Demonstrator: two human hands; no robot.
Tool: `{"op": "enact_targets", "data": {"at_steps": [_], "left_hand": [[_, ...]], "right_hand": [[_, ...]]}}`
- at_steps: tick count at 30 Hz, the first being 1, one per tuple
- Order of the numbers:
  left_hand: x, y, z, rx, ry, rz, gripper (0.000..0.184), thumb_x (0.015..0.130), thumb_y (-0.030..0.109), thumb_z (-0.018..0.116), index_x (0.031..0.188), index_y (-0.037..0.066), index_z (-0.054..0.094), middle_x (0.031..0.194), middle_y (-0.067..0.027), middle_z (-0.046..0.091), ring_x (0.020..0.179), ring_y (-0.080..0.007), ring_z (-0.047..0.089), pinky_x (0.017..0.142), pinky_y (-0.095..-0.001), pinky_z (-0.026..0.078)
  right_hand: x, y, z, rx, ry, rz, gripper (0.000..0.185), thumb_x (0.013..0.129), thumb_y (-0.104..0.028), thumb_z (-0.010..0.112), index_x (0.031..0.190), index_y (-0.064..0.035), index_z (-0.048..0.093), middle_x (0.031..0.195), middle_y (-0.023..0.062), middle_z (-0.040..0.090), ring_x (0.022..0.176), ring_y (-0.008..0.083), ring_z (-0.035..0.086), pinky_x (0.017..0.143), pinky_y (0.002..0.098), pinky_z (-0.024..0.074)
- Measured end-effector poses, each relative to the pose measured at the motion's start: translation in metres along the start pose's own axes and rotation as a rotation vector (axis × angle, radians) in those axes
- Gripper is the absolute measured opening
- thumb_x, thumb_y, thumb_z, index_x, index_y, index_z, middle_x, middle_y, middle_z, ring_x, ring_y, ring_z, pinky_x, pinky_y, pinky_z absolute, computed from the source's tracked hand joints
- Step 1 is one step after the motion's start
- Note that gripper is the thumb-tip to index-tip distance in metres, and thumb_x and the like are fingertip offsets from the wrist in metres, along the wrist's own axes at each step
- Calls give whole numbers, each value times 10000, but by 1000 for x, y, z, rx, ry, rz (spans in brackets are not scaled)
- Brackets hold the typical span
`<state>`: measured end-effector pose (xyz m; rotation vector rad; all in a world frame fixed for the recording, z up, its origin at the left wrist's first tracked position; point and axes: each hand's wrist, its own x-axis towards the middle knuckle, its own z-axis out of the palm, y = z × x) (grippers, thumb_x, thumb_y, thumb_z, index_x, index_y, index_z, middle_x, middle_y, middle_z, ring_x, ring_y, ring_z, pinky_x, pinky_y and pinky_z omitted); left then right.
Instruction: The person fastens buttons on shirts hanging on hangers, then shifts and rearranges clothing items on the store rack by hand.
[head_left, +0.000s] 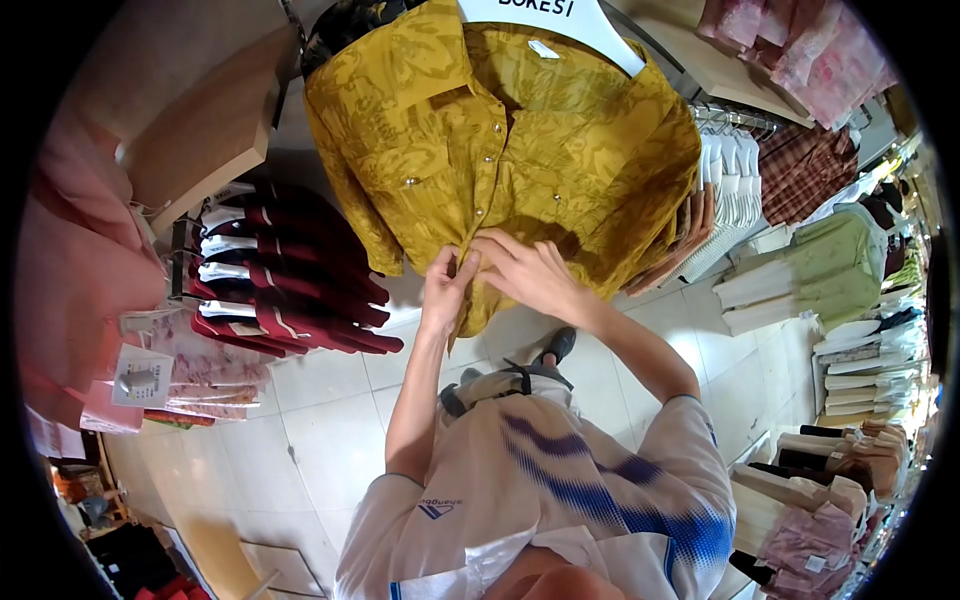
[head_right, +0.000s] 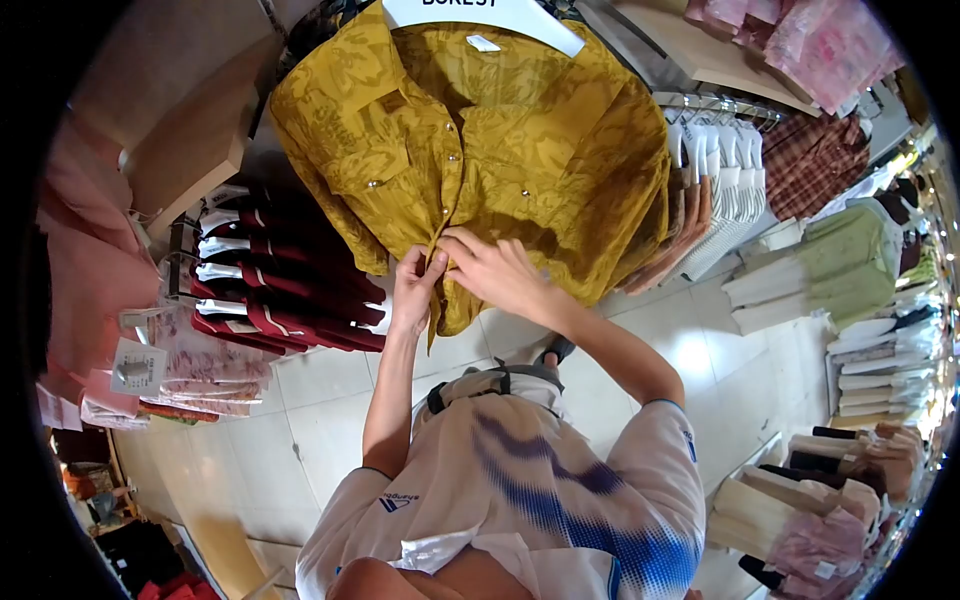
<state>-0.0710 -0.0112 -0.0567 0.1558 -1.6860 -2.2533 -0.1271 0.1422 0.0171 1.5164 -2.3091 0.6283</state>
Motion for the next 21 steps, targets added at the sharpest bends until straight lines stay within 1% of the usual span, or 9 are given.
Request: {"op": "enact_targets", "data": {"at_steps": [2,3,5,9,11,15,18,20,21], "left_hand": [[-2,2,-1,-30,9,-48,90,938,110,652,933,36,601,762,60,529,679,-28,418,584,-208,330],[-2,0,-3,-29,10,-48,90,938,110,652,933,36,601,762,60,529,679,-28,418,584,-208,330],[-3,-6,-8,-8,3,-80,85,937,103,650,941,35,600,752,61,519,676,-27,415,579,-208,326],[-7,-7,-11,33,21,-80,68,941,76,632,944,23,590,750,54,525,678,-26,437,583,-204,348],[-8,-8,-15,155,59,-7,57,948,55,607,957,9,575,760,42,533,681,-31,462,591,-202,376],[-13,-13,-25,226,87,-23,67,958,53,601,997,3,579,843,19,575,735,-42,491,657,-203,410],[-15,-5,-22,180,94,0,74,962,70,600,991,8,572,836,29,552,727,-41,481,647,-197,398],[-14,-7,-23,267,51,16,62,973,79,572,975,17,566,765,34,531,673,-31,469,574,-216,387],[-14,-6,-24,266,53,15,62,973,79,572,975,17,566,765,34,531,673,-31,469,574,-216,387]], "right_hand": [[0,5,2,57,-91,58,267,844,-208,676,1046,-52,600,1136,87,585,653,295,651,501,373,516],[2,3,1,58,-91,58,267,844,-208,676,1046,-52,600,1136,87,585,653,295,651,501,373,516],[3,-2,-3,-9,-200,117,301,887,-267,645,1087,-52,578,1100,101,614,653,341,665,529,435,518],[0,11,9,-45,-282,126,281,890,-269,638,1085,-72,588,992,80,650,672,326,670,535,426,512],[-3,16,11,62,-197,86,213,893,-254,628,1043,-103,615,896,68,655,689,321,668,555,439,504],[-2,19,7,100,-238,92,138,894,-238,623,965,-122,648,888,53,640,693,314,658,561,446,488],[-1,19,6,110,-282,79,119,889,-228,626,901,-116,663,865,49,620,680,316,642,550,437,470],[-1,19,7,132,-227,73,121,881,-228,638,888,-112,673,842,49,601,658,319,629,546,434,463],[0,17,5,133,-228,72,121,881,-228,638,888,-112,673,842,49,601,658,319,629,546,434,463]]}}
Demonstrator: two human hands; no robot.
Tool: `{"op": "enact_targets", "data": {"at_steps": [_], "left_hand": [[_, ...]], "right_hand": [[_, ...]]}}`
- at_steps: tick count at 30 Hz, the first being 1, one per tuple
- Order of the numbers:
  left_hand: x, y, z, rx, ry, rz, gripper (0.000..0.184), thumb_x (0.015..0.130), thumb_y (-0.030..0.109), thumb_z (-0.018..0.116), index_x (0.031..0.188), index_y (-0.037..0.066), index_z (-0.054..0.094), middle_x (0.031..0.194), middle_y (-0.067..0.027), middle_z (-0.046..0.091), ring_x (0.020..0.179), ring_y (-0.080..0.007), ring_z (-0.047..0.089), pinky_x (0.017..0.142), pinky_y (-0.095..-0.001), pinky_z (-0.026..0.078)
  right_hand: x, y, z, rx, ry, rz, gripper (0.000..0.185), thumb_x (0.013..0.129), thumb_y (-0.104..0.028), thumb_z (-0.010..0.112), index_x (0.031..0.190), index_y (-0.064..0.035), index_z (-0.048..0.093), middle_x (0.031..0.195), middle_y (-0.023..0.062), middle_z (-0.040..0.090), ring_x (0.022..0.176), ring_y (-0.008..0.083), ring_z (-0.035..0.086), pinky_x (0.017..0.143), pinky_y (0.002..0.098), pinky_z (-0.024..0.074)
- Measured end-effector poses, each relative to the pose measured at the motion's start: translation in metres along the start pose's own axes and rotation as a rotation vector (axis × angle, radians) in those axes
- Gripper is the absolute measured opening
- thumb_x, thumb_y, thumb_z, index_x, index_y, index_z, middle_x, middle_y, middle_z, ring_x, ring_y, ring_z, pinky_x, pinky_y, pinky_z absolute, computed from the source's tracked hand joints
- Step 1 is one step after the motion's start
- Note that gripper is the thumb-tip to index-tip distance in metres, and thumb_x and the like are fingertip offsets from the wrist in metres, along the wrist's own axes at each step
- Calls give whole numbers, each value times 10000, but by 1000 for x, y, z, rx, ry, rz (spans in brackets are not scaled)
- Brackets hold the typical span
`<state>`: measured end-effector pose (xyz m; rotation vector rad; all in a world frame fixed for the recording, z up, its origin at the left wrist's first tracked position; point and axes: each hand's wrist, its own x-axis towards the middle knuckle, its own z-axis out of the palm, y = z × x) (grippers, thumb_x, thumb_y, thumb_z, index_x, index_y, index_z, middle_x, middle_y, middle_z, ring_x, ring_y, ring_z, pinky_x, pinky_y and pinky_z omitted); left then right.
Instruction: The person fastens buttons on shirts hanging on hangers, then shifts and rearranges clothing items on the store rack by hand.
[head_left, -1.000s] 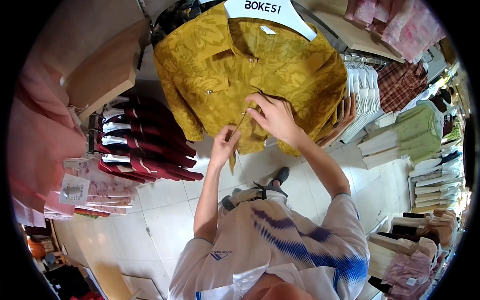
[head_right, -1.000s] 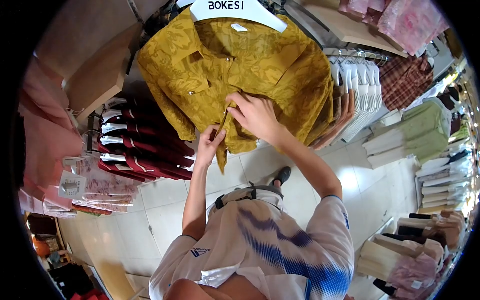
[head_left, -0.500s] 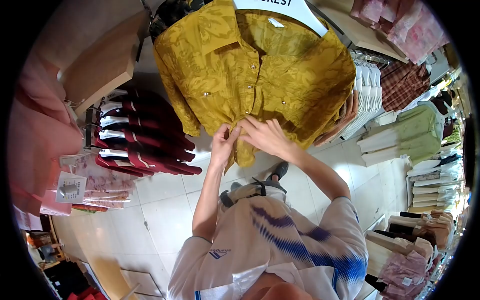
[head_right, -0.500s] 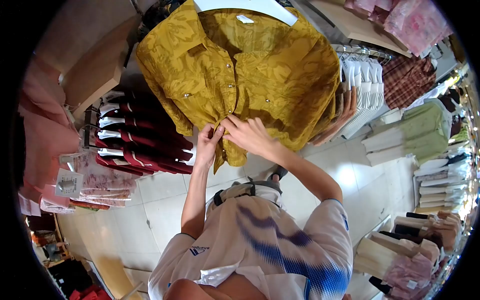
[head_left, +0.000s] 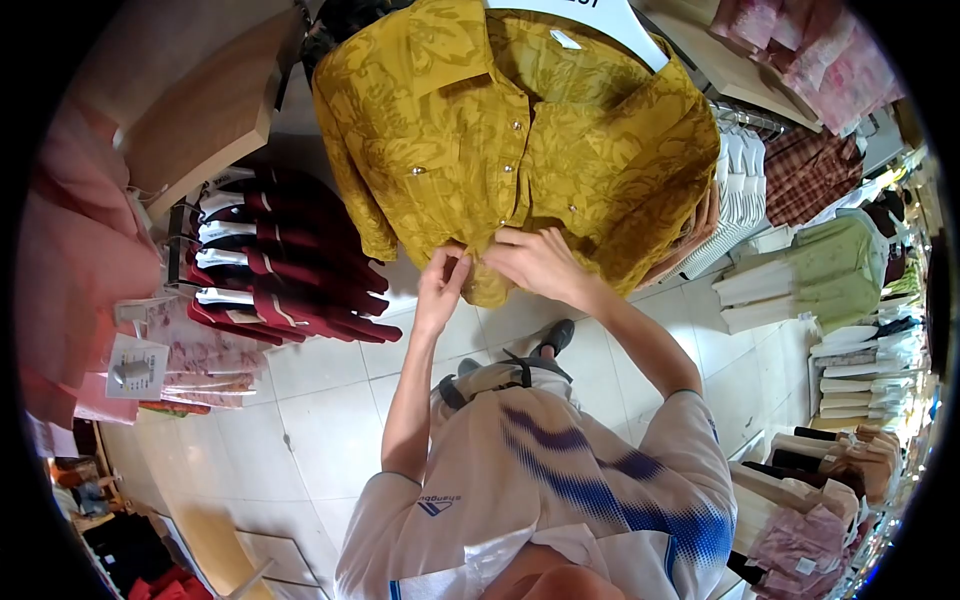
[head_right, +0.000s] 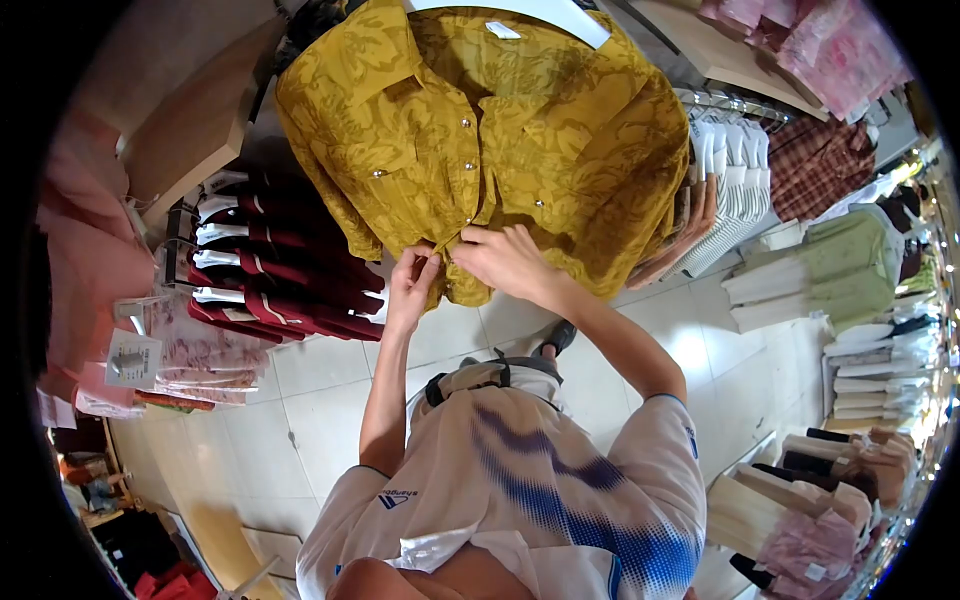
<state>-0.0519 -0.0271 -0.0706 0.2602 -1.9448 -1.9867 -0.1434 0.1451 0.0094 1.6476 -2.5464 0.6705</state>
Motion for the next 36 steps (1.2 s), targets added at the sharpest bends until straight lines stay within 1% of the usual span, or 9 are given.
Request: {"op": "enact_targets", "data": {"at_steps": [2,6,9,11,18,26,30,33,36], "left_hand": [[0,2,-3,7,-147,-86,80,986,109,561,973,31,572,763,45,525,657,-35,456,565,-208,369],[0,3,0,-131,-164,-58,89,988,123,562,990,38,590,793,50,530,694,-42,459,604,-197,361],[1,11,3,-262,-133,-105,98,983,117,569,1017,31,601,835,52,536,748,-43,458,660,-191,359],[3,2,0,-373,-145,-190,111,973,83,578,1064,23,595,940,24,573,876,-56,484,764,-209,379],[1,17,8,-273,-141,-104,121,993,122,556,1032,23,615,865,40,571,768,-42,463,684,-199,369],[6,25,-3,-400,-180,-308,131,995,124,552,992,19,630,786,57,528,693,-29,419,597,-194,322],[10,10,-4,-368,-176,-212,112,988,94,557,1028,25,634,878,26,587,774,-33,494,653,-189,374],[10,15,-8,-332,-217,-311,113,984,82,560,1044,23,635,906,14,603,838,-49,511,714,-197,393],[10,11,0,-384,-100,-237,109,980,79,567,1039,20,638,885,18,611,752,-20,506,621,-182,386]], "right_hand": [[1,-5,-5,15,64,37,124,876,-231,648,900,-113,678,848,42,599,665,311,626,544,433,459],[1,-4,-4,58,94,25,131,875,-238,653,915,-116,681,853,33,598,676,299,626,541,428,460],[0,-6,-3,67,98,34,136,879,-245,652,928,-122,682,855,29,597,686,292,625,539,422,462],[1,-6,-2,37,117,22,141,882,-254,650,926,-122,675,855,26,599,677,293,623,532,420,463],[1,-11,0,21,122,23,157,889,-262,644,907,-107,659,864,31,603,664,298,623,520,424,460],[7,-12,-2,65,96,114,143,883,-237,640,906,-97,657,884,33,631,726,288,642,569,431,462],[11,-11,-3,52,81,98,143,880,-237,640,899,-96,654,884,33,632,727,288,639,570,435,458],[13,-12,-4,77,56,91,137,876,-235,642,889,-99,648,881,35,628,729,291,636,569,436,456],[12,-10,-1,76,80,59,124,876,-227,641,885,-104,645,875,37,618,714,300,631,560,442,454]]}}
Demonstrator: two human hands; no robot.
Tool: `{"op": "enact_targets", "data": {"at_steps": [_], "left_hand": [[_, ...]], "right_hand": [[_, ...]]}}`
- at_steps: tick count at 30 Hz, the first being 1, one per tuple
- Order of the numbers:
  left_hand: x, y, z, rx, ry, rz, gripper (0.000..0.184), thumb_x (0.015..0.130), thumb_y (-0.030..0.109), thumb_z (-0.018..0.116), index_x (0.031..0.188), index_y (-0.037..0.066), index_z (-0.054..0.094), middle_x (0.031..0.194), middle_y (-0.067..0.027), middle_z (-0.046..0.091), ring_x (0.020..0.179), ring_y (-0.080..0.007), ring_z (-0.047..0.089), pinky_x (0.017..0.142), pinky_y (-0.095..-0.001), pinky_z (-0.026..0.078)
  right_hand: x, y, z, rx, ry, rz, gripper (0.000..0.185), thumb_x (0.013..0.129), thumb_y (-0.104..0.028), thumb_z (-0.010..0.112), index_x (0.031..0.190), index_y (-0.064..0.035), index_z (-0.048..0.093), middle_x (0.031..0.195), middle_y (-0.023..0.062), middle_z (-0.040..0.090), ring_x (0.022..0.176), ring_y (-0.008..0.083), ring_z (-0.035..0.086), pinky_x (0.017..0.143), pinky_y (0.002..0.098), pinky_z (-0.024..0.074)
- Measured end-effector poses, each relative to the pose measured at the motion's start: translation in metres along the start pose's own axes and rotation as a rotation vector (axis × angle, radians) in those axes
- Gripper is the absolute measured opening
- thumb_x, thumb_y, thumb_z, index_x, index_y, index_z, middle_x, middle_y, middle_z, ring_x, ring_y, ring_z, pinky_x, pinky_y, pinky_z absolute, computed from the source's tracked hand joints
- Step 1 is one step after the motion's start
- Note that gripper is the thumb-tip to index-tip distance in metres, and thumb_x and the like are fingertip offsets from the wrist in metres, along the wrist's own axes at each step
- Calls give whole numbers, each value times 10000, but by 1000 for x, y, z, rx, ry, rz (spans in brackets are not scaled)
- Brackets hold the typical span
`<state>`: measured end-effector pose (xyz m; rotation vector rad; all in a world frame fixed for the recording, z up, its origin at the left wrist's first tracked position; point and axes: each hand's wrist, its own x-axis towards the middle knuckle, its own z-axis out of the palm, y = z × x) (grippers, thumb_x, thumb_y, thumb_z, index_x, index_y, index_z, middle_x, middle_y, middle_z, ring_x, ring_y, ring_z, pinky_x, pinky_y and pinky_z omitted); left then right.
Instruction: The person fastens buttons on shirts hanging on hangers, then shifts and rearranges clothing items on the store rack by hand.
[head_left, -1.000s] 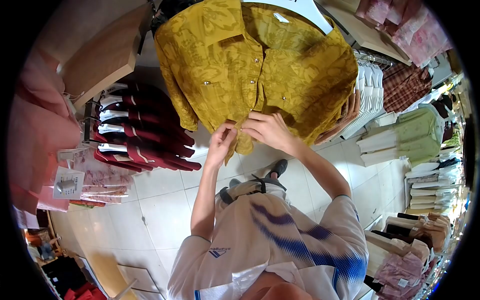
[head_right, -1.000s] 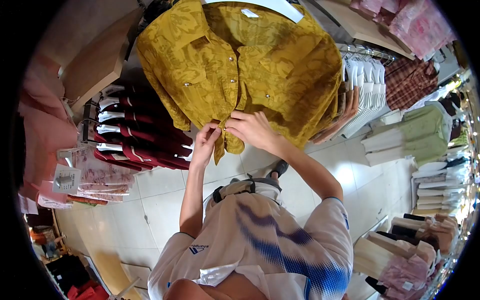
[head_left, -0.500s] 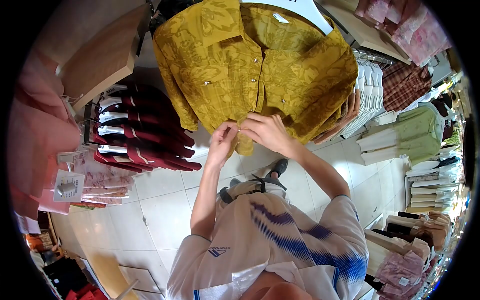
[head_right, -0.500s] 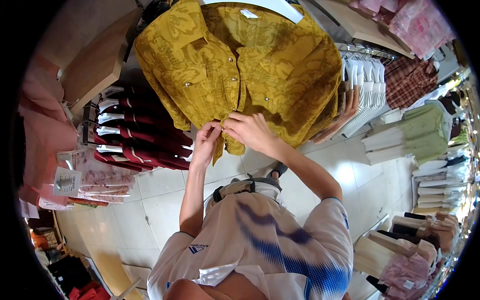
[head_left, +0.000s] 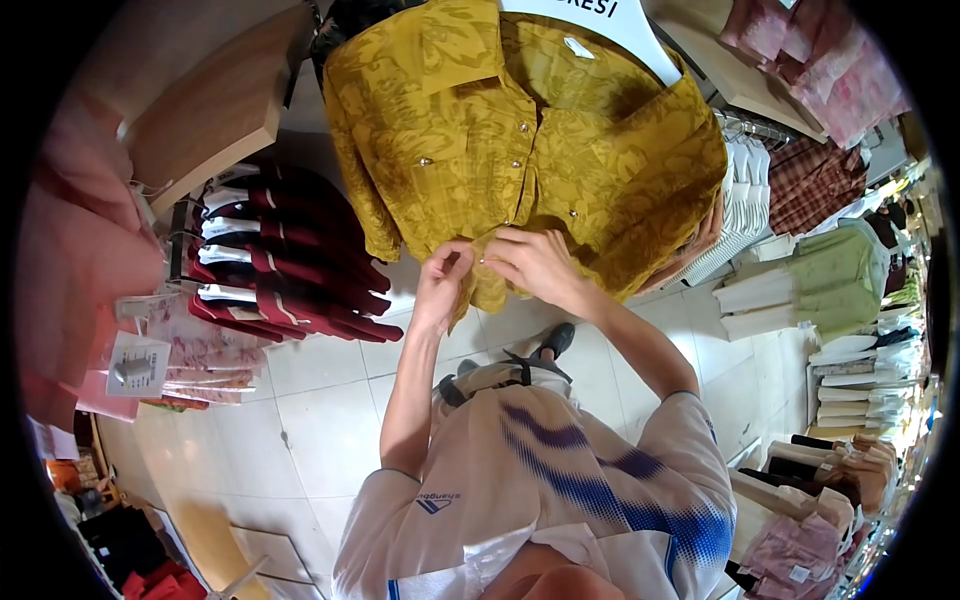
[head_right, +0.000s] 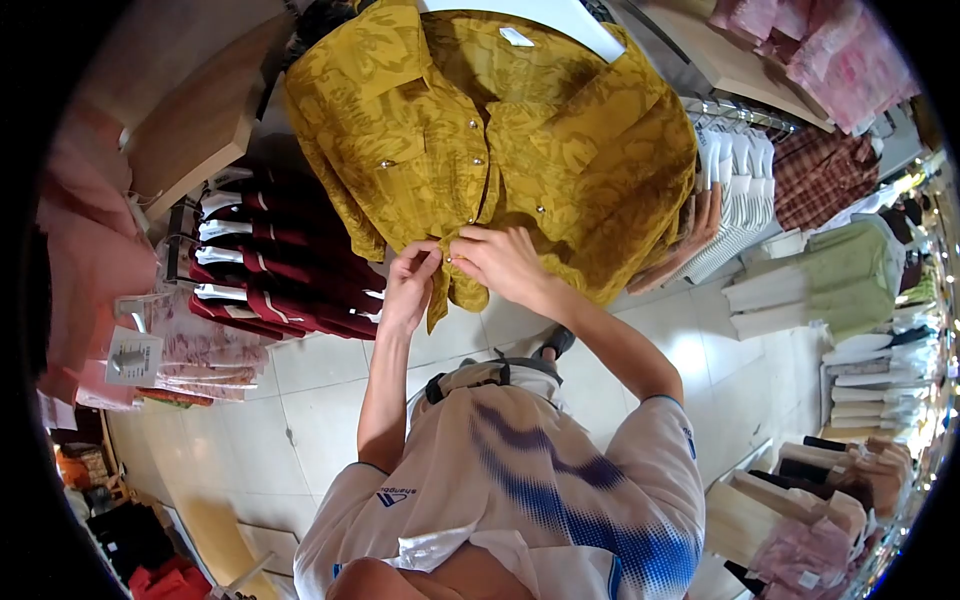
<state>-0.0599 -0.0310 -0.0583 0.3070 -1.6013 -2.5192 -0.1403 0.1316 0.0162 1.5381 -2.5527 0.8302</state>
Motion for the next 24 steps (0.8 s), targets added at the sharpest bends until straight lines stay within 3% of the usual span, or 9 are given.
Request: {"op": "enact_targets", "data": {"at_steps": [3,9,15,24], "left_hand": [[0,6,5,-56,26,103,105,976,77,573,1028,20,644,862,8,623,693,-17,499,577,-184,378],[-6,16,13,-36,5,-59,87,951,42,597,993,10,666,826,19,599,742,-48,499,665,-203,399],[-4,-2,5,-36,-34,5,127,962,68,593,1039,4,672,892,-8,652,817,-62,558,734,-215,436],[-11,11,11,568,-45,167,109,966,68,585,1007,-18,638,841,9,615,797,-66,516,710,-221,423]], "right_hand": [[-3,-2,0,1,-12,-20,118,874,-222,644,872,-104,638,867,39,605,696,306,626,544,443,455],[-7,-9,-2,-78,-29,1,121,871,-213,646,850,-95,629,851,38,598,691,302,630,528,427,465],[-13,-5,-1,-28,14,30,111,866,-204,641,873,-94,650,872,37,622,714,306,636,547,435,469],[-14,-10,-10,-102,-82,46,99,855,-188,642,891,-99,666,908,46,652,732,308,645,559,435,469]]}}
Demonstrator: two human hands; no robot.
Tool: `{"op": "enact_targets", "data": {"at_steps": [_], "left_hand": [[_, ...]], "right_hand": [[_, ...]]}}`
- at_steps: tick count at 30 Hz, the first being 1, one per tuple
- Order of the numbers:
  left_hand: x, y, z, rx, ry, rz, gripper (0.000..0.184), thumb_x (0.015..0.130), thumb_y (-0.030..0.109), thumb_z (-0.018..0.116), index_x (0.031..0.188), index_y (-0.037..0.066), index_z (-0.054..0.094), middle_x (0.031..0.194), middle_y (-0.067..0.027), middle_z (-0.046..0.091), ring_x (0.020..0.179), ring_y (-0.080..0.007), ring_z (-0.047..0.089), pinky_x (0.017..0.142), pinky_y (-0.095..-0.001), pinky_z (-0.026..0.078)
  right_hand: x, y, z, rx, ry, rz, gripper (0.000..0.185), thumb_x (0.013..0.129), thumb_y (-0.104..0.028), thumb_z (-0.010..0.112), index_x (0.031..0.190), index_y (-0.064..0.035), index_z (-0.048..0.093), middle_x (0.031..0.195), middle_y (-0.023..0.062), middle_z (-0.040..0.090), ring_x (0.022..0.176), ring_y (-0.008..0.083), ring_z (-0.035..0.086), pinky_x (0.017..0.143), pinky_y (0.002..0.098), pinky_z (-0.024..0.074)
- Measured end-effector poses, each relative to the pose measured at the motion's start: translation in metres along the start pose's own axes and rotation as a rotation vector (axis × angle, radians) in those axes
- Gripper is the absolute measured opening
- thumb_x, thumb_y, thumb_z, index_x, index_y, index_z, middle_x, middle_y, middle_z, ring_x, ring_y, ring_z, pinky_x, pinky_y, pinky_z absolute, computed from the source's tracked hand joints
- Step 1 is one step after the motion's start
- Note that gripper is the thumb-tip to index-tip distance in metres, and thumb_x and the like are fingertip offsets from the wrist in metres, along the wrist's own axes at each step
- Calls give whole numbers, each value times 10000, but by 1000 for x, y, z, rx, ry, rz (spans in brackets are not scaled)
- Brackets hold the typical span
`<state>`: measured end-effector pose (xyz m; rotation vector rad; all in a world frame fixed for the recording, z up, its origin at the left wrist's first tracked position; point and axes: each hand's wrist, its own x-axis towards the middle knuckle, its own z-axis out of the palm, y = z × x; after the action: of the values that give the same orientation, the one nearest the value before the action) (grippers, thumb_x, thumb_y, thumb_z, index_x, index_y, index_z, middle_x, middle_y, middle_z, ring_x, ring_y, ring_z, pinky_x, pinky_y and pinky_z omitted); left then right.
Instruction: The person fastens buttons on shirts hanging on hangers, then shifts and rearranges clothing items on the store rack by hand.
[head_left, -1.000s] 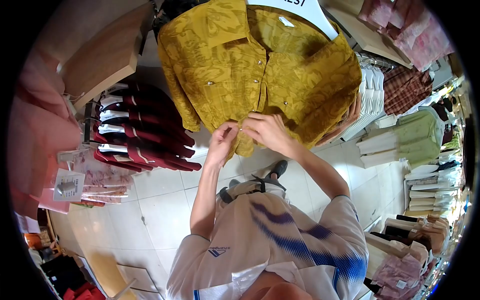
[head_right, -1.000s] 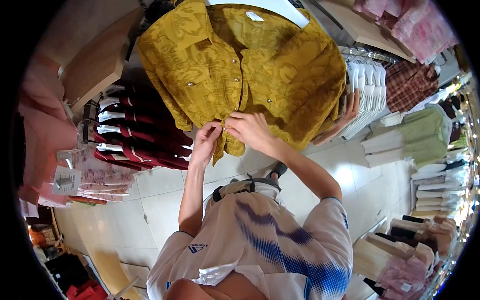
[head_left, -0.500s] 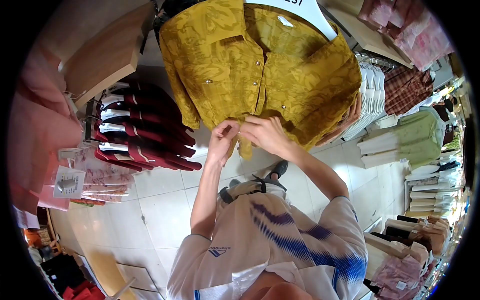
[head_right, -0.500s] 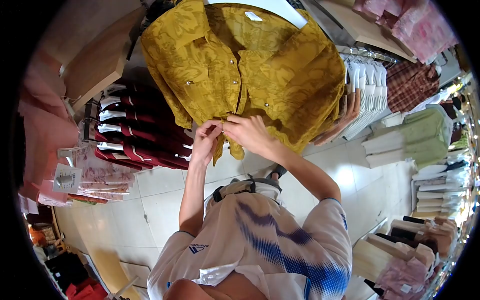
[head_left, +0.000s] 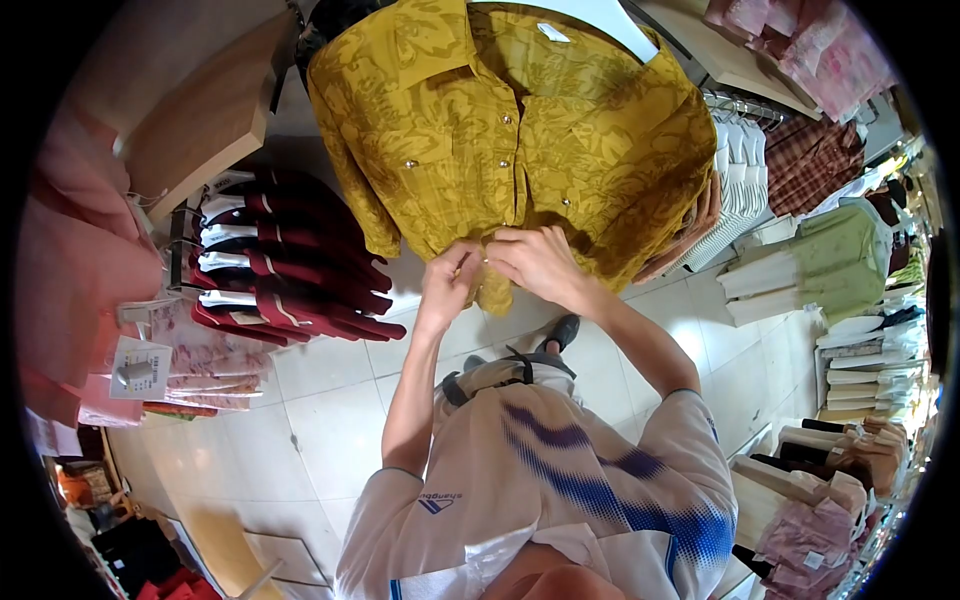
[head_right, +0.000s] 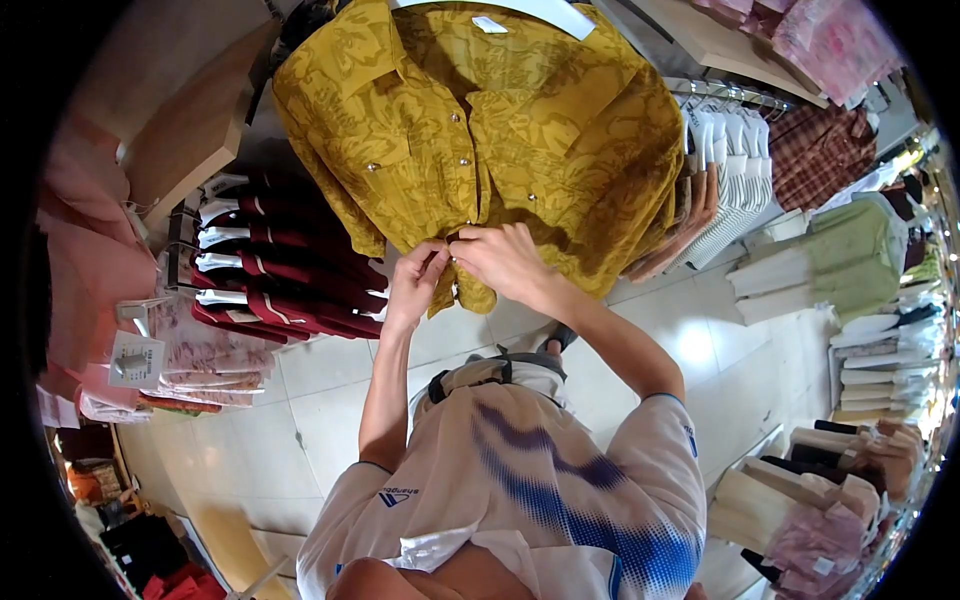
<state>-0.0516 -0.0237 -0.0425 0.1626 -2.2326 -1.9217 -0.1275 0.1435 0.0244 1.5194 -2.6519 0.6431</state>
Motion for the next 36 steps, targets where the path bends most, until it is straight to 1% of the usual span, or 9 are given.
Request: {"op": "enact_targets", "data": {"at_steps": [6,9,10,13,16,17,20,24,36], "left_hand": [[4,-1,-2,51,-54,245,80,895,-22,626,971,-41,607,874,-54,618,799,-113,573,722,-258,464],[2,15,-3,213,-7,317,136,836,-25,664,963,-23,613,929,-146,627,821,-276,638,753,-331,499],[1,18,-2,217,1,330,136,836,-25,664,963,-23,613,929,-146,627,821,-276,638,753,-331,499],[-1,21,-2,316,4,380,129,825,-36,650,950,-23,627,955,-162,625,865,-373,638,747,-380,511],[-3,22,1,364,29,406,139,826,-40,644,959,0,646,937,-155,570,852,-350,604,727,-389,500],[-5,25,3,345,38,414,158,814,-78,604,960,-20,626,905,-189,528,845,-370,563,720,-417,477],[-3,24,7,369,96,472,196,786,-102,598,962,-21,627,902,-175,506,811,-358,574,689,-408,483],[3,15,12,422,158,585,246,775,-144,612,990,-26,632,882,-137,456,770,-306,568,650,-347,477],[11,21,4,411,68,629,196,820,-97,637,997,-20,606,867,-128,486,759,-292,575,633,-353,485]], "right_hand": [[0,3,3,-34,4,16,104,847,-195,652,886,-98,656,906,37,650,732,301,655,569,444,473],[-2,1,6,-128,105,34,217,853,-257,666,1010,-117,607,888,53,663,714,320,648,558,432,450],[-3,-1,7,-134,114,23,217,853,-257,666,1010,-117,607,888,53,663,714,320,648,558,432,450],[-3,4,10,-127,171,-20,441,874,-294,644,1277,-181,505,871,92,684,687,333,675,558,438,472],[0,8,12,-112,126,-56,302,873,-300,634,1141,-164,605,865,75,676,712,328,668,570,446,483],[2,12,13,-62,110,-44,191,861,-278,640,972,-123,645,860,62,667,735,320,658,591,450,490],[4,13,6,21,107,-38,158,849,-249,643,868,-92,637,864,60,662,748,320,651,597,451,490],[9,14,4,131,250,-52,155,752,-155,719,875,-64,689,785,107,659,697,337,640,592,403,509],[10,23,1,302,146,135,207,785,-225,708,934,-81,701,817,139,684,715,342,653,640,409,512]]}}
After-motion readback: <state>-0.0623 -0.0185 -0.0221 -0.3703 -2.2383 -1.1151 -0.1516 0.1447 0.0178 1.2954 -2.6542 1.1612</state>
